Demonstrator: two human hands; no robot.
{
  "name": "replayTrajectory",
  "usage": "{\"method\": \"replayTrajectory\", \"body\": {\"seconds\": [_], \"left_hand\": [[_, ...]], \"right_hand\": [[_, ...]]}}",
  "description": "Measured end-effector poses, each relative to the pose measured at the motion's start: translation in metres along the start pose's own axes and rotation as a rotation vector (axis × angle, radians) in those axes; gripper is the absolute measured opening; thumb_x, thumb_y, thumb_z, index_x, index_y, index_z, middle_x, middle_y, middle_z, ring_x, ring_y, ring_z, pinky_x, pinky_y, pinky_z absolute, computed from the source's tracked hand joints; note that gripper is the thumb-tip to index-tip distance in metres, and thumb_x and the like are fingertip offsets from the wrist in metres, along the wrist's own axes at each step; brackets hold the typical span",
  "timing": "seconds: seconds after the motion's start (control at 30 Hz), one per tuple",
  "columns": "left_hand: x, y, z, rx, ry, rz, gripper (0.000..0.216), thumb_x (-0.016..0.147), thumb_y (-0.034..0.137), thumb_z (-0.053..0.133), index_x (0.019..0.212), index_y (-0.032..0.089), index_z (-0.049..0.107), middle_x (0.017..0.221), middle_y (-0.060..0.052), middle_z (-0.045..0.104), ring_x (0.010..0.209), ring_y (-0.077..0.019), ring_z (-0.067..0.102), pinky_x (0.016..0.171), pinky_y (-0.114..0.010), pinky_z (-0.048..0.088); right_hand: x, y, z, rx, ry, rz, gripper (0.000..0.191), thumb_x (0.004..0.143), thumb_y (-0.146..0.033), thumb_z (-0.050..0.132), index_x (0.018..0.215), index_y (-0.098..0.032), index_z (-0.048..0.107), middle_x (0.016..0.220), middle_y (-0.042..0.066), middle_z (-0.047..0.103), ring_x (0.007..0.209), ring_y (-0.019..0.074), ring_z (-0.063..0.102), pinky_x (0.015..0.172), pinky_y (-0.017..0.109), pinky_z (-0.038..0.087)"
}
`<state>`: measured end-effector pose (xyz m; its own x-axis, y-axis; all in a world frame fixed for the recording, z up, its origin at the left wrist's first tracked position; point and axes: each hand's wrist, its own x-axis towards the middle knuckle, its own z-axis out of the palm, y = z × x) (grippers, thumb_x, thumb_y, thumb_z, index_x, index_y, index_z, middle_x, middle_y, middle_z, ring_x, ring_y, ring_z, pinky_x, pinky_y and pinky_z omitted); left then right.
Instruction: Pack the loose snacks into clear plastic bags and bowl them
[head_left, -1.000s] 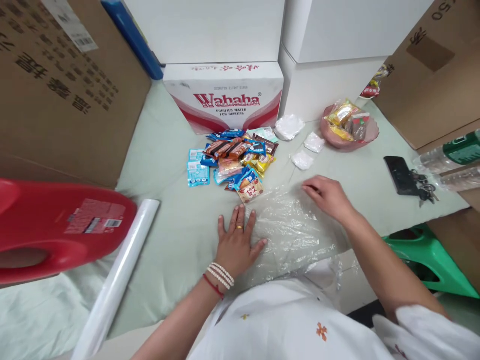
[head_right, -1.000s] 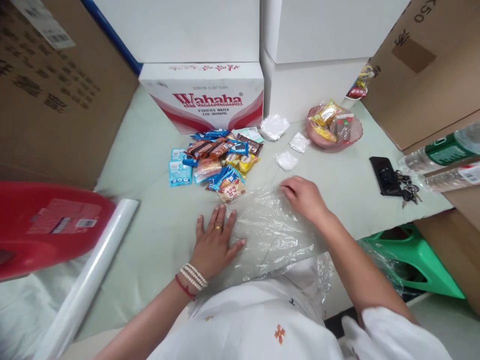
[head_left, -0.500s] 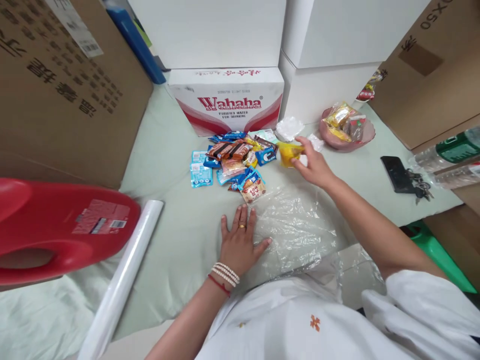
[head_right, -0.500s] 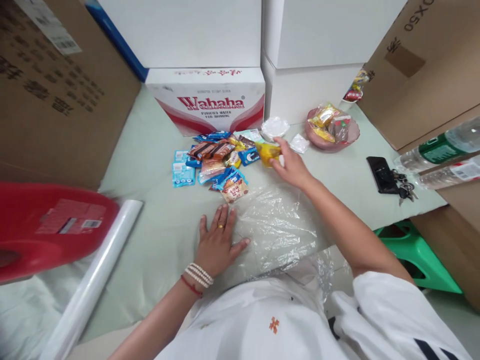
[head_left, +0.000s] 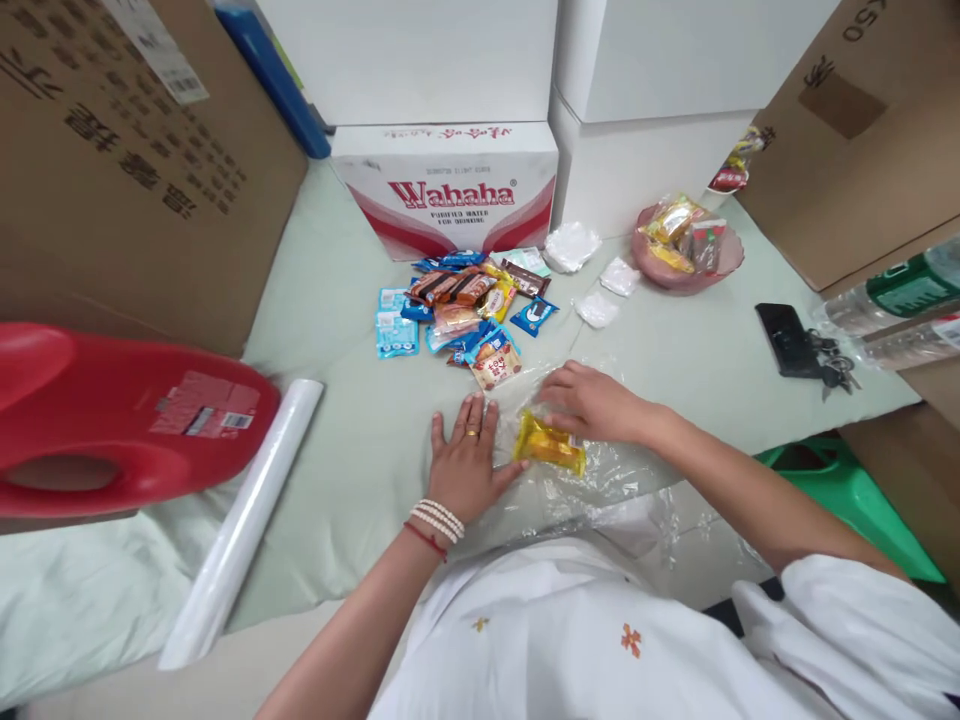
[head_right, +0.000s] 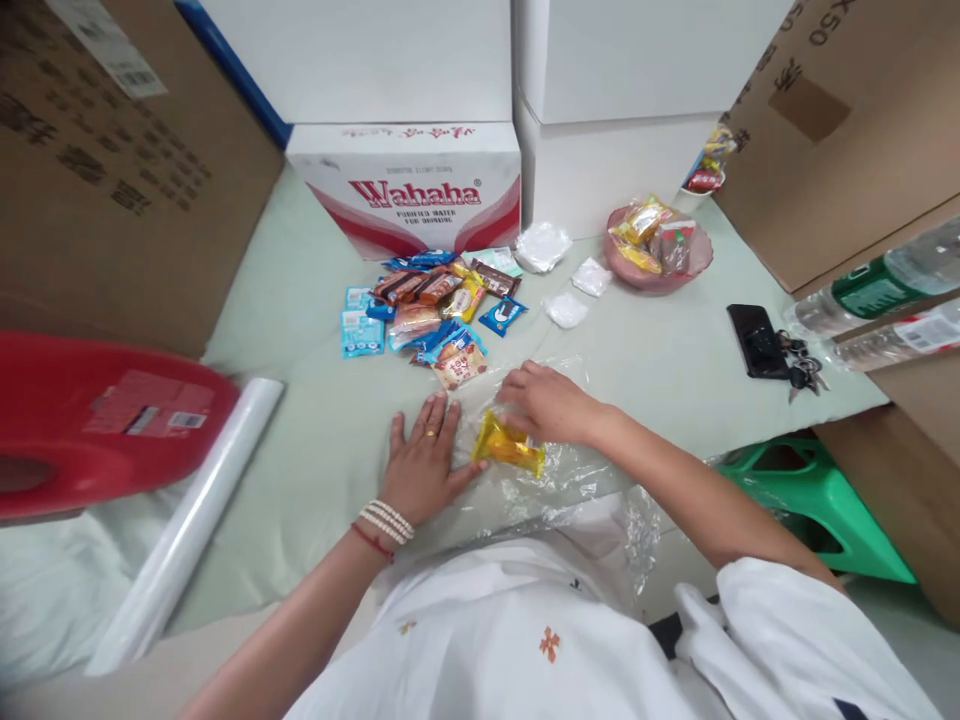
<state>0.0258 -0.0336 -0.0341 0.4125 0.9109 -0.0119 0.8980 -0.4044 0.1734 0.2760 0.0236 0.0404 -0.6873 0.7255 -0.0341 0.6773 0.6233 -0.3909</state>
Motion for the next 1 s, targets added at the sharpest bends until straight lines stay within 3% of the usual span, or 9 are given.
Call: {"method": "replayTrajectory", "body": {"seconds": [0.13, 0.27, 0.4, 0.5, 0.57, 0.63, 0.73, 0.87, 1.0], "left_hand": [[0.000, 0.001, -0.003, -0.013, -0.023, -0.024, 0.094, 0.094, 0.069, 0.047, 0.164, 0.010, 0.027, 0.170, -0.023, 0.025, 0.157, -0.0385, 0.027, 0.125, -0.070, 0.009], [0.002, 0.000, -0.003, -0.013, -0.029, -0.023, 0.097, 0.093, 0.069, 0.050, 0.165, 0.010, 0.024, 0.170, -0.023, 0.024, 0.158, -0.0389, 0.026, 0.125, -0.070, 0.008], [0.001, -0.003, -0.001, -0.039, -0.033, -0.025, 0.098, 0.091, 0.067, 0.054, 0.165, 0.011, 0.021, 0.170, -0.025, 0.021, 0.158, -0.0404, 0.025, 0.124, -0.072, 0.007], [-0.011, -0.007, -0.010, -0.065, 0.106, -0.039, 0.100, 0.091, 0.062, 0.059, 0.166, 0.012, 0.016, 0.171, -0.027, 0.018, 0.159, -0.0436, 0.020, 0.122, -0.074, 0.007], [-0.028, -0.012, -0.021, -0.095, 0.224, 0.071, 0.092, 0.093, 0.049, 0.060, 0.167, 0.018, 0.015, 0.171, -0.024, 0.022, 0.160, -0.0425, 0.017, 0.123, -0.074, 0.005], [-0.046, -0.018, -0.032, -0.187, 0.210, 0.338, 0.081, 0.094, 0.030, 0.057, 0.166, 0.025, 0.019, 0.170, -0.018, 0.031, 0.160, -0.0360, 0.022, 0.126, -0.069, 0.008], [-0.068, -0.026, -0.034, -0.344, 0.033, 0.625, 0.070, 0.092, 0.020, 0.053, 0.159, 0.025, 0.034, 0.167, -0.016, 0.038, 0.156, -0.0298, 0.035, 0.128, -0.061, 0.021], [-0.071, -0.036, -0.015, -0.338, 0.006, 0.600, 0.033, 0.096, 0.031, 0.063, 0.127, 0.023, 0.063, 0.154, -0.016, 0.055, 0.148, -0.0295, 0.046, 0.125, -0.054, 0.029], [-0.057, -0.041, -0.011, -0.470, 0.030, 0.516, 0.016, 0.101, 0.025, 0.054, 0.104, 0.024, 0.070, 0.132, -0.009, 0.072, 0.130, -0.0218, 0.063, 0.119, -0.044, 0.039]], "right_hand": [[-0.022, -0.012, 0.013, -0.021, -0.083, -0.022, 0.064, 0.092, -0.046, 0.071, 0.147, -0.017, 0.056, 0.129, 0.016, 0.066, 0.120, 0.0340, 0.051, 0.098, 0.046, 0.045], [-0.034, -0.013, 0.017, -0.026, -0.058, 0.012, 0.059, 0.096, -0.023, 0.061, 0.153, -0.018, 0.049, 0.121, 0.015, 0.067, 0.117, 0.0320, 0.051, 0.098, 0.046, 0.044], [-0.027, -0.006, 0.023, -0.003, -0.058, -0.064, 0.059, 0.096, -0.019, 0.059, 0.153, -0.021, 0.049, 0.127, 0.015, 0.066, 0.122, 0.0317, 0.051, 0.104, 0.049, 0.041], [-0.031, -0.003, 0.025, -0.005, -0.071, -0.101, 0.058, 0.095, -0.019, 0.062, 0.152, -0.022, 0.051, 0.141, 0.016, 0.060, 0.132, 0.0331, 0.047, 0.112, 0.055, 0.037], [-0.049, -0.003, 0.020, 0.038, -0.003, -0.111, 0.059, 0.097, -0.027, 0.064, 0.153, -0.020, 0.049, 0.153, 0.018, 0.049, 0.140, 0.0343, 0.042, 0.117, 0.058, 0.033], [-0.077, -0.005, 0.014, 0.122, 0.059, -0.136, 0.062, 0.098, -0.038, 0.065, 0.154, -0.020, 0.046, 0.158, 0.019, 0.043, 0.145, 0.0336, 0.038, 0.120, 0.057, 0.033], [-0.125, -0.007, 0.017, 0.200, 0.030, -0.150, 0.062, 0.095, -0.046, 0.069, 0.149, -0.023, 0.051, 0.155, 0.017, 0.046, 0.149, 0.0327, 0.036, 0.120, 0.054, 0.038], [-0.158, -0.001, 0.048, 0.156, 0.105, -0.034, 0.028, 0.099, -0.026, 0.064, 0.126, -0.022, 0.068, 0.144, 0.015, 0.058, 0.145, 0.0318, 0.040, 0.115, 0.052, 0.045], [-0.145, 0.008, 0.050, 0.323, 0.216, -0.049, 0.019, 0.101, -0.017, 0.058, 0.114, -0.022, 0.070, 0.118, 0.011, 0.070, 0.123, 0.0248, 0.057, 0.104, 0.045, 0.052]]}}
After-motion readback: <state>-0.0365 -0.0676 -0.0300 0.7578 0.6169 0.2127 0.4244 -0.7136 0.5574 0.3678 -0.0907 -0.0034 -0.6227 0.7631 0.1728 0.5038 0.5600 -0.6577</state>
